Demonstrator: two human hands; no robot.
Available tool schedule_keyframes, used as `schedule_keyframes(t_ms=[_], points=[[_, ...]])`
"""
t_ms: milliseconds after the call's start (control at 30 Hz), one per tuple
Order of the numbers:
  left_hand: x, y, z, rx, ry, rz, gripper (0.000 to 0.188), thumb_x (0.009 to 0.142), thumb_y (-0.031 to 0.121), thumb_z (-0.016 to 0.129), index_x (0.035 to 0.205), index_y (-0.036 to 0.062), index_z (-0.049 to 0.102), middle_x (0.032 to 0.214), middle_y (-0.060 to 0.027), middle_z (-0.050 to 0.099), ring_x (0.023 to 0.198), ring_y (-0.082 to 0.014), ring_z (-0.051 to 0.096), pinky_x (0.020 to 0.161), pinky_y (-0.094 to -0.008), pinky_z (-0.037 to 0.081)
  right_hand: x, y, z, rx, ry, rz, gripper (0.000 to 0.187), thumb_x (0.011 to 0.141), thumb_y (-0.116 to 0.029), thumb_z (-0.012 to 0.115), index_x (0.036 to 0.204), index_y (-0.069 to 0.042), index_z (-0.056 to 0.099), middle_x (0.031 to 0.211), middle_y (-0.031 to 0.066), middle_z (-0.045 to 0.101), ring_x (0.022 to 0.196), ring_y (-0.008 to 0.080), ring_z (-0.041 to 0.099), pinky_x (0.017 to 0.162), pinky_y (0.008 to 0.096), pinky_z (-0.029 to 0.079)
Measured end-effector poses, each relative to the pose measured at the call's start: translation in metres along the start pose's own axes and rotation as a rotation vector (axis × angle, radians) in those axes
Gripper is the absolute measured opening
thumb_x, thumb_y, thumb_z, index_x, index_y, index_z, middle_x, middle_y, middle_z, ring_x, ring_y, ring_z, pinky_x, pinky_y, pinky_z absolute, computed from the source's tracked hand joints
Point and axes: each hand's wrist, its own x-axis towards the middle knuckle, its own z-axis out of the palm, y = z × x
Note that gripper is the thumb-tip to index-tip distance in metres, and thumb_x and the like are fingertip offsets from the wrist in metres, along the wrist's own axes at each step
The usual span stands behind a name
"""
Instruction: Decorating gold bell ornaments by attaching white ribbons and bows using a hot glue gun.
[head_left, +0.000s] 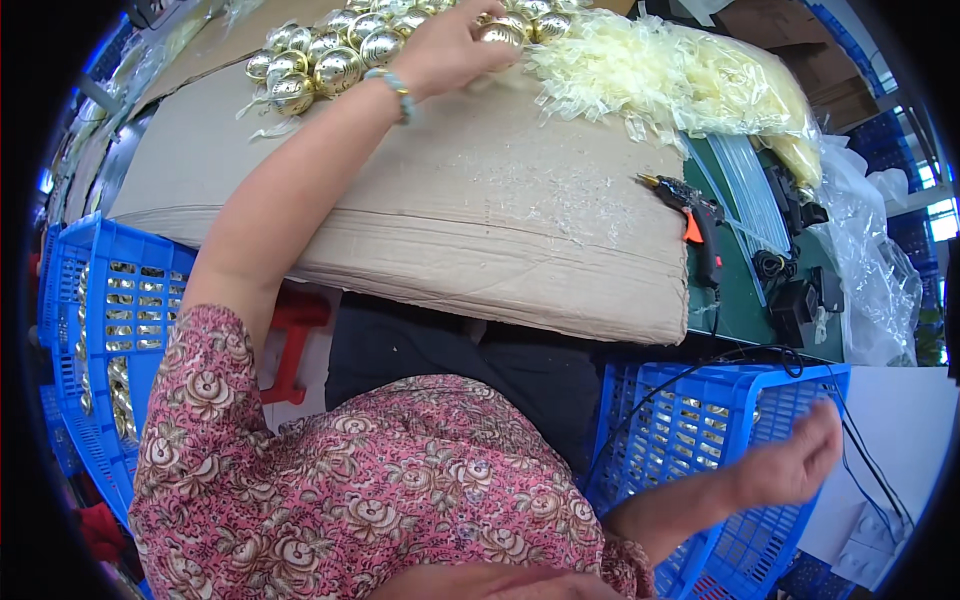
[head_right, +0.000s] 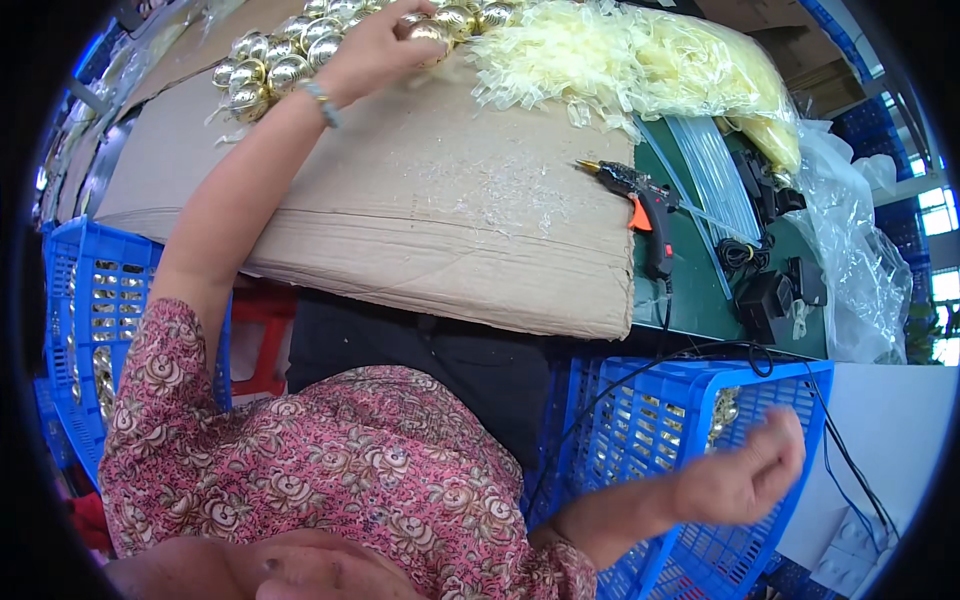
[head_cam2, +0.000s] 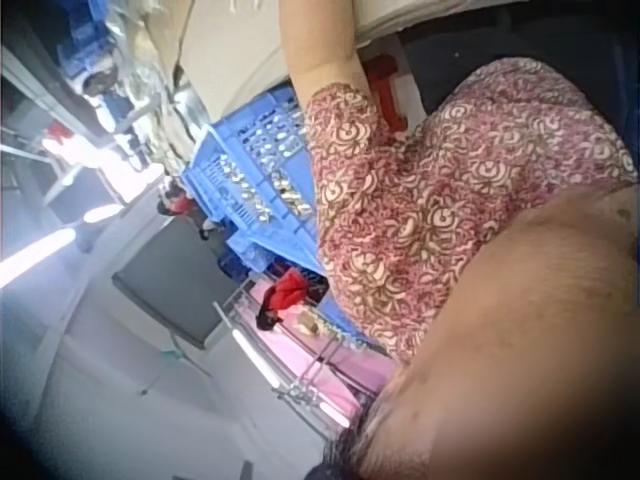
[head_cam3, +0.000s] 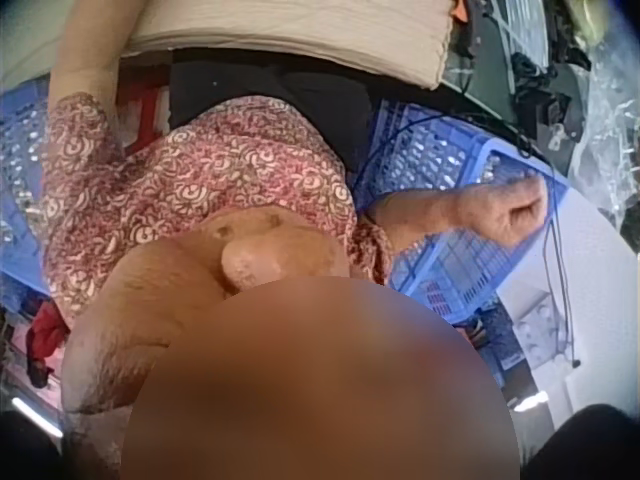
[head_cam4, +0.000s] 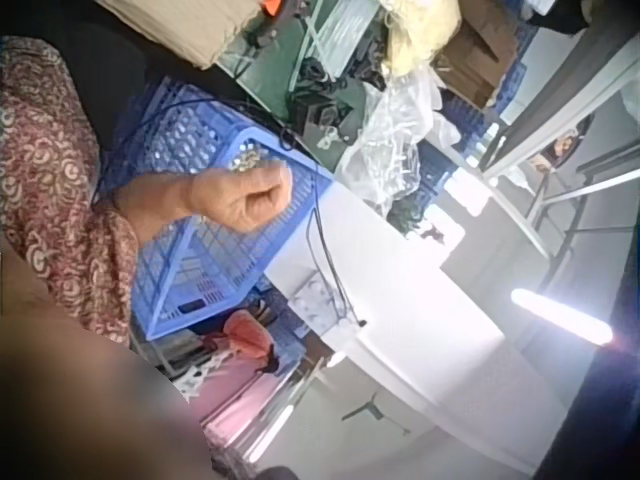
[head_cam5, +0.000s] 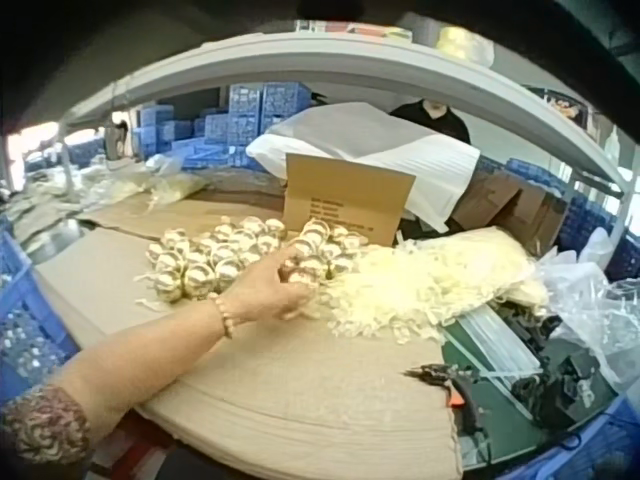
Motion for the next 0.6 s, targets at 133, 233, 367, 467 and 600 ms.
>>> schedule_keyframes(t_ms=[133, 233, 367, 467, 600], points=[[-0.032, 0.01, -0.022, -1.12, -0.33, -0.471, 0.03, 0.094, 0.034, 0.049, 0.104, 0.0074, 0.057, 0.09, -0.0037, 0.063, 0.087, -0.0148, 0.061, 0.064, -0.0252, 0.048, -0.024, -0.064, 0.095, 0.569, -0.468, 0.113, 0.016, 0.086, -0.001, 0.059, 0.102, 0.003, 0.063, 0.094, 0.0081, 0.064, 0.078, 0.0094, 0.055, 0.068, 0.0201, 0.045], [-0.053, 0.012, -0.015, -1.376, -0.572, -0.509, 0.048, 0.099, 0.042, 0.031, 0.12, 0.0046, 0.053, 0.104, -0.0113, 0.065, 0.078, -0.0138, 0.061, 0.06, -0.0235, 0.048, -0.035, -0.089, 0.144, 0.81, -0.741, 0.006, 0.022, 0.084, 0.0, 0.062, 0.106, 0.002, 0.062, 0.101, 0.0065, 0.061, 0.083, 0.0088, 0.054, 0.071, 0.0205, 0.045], [-0.075, 0.041, -0.01, -1.586, -0.576, -0.56, 0.045, 0.094, 0.051, 0.044, 0.101, 0.0099, 0.059, 0.086, -0.0033, 0.063, 0.068, -0.0118, 0.058, 0.057, -0.0231, 0.047, -0.055, -0.113, 0.177, 0.969, -0.915, 0.07, 0.021, 0.083, 0.001, 0.062, 0.104, 0.001, 0.062, 0.099, 0.0052, 0.06, 0.082, 0.0088, 0.054, 0.073, 0.0213, 0.045], [-0.088, 0.04, -0.003, -1.604, -0.522, -0.541, 0.043, 0.093, 0.05, 0.047, 0.104, 0.0104, 0.058, 0.086, -0.0031, 0.063, 0.07, -0.0105, 0.057, 0.058, -0.0234, 0.047, -0.059, -0.115, 0.179, 1.098, -0.937, 0.044, 0.015, 0.082, 0.0, 0.064, 0.098, 0.001, 0.062, 0.095, 0.0053, 0.06, 0.079, 0.0086, 0.053, 0.071, 0.0206, 0.044], [-0.093, 0.062, -0.013, -1.743, -0.43, -0.6, 0.032, 0.094, 0.037, 0.049, 0.107, 0.0092, 0.057, 0.085, -0.0034, 0.063, 0.075, -0.0154, 0.062, 0.065, -0.0282, 0.05, -0.055, -0.104, 0.172, 1.393, -0.928, 0.312, 0.008, 0.084, 0.0, 0.062, 0.091, 0.002, 0.062, 0.092, 0.0065, 0.06, 0.078, 0.0087, 0.053, 0.073, 0.0218, 0.042]])
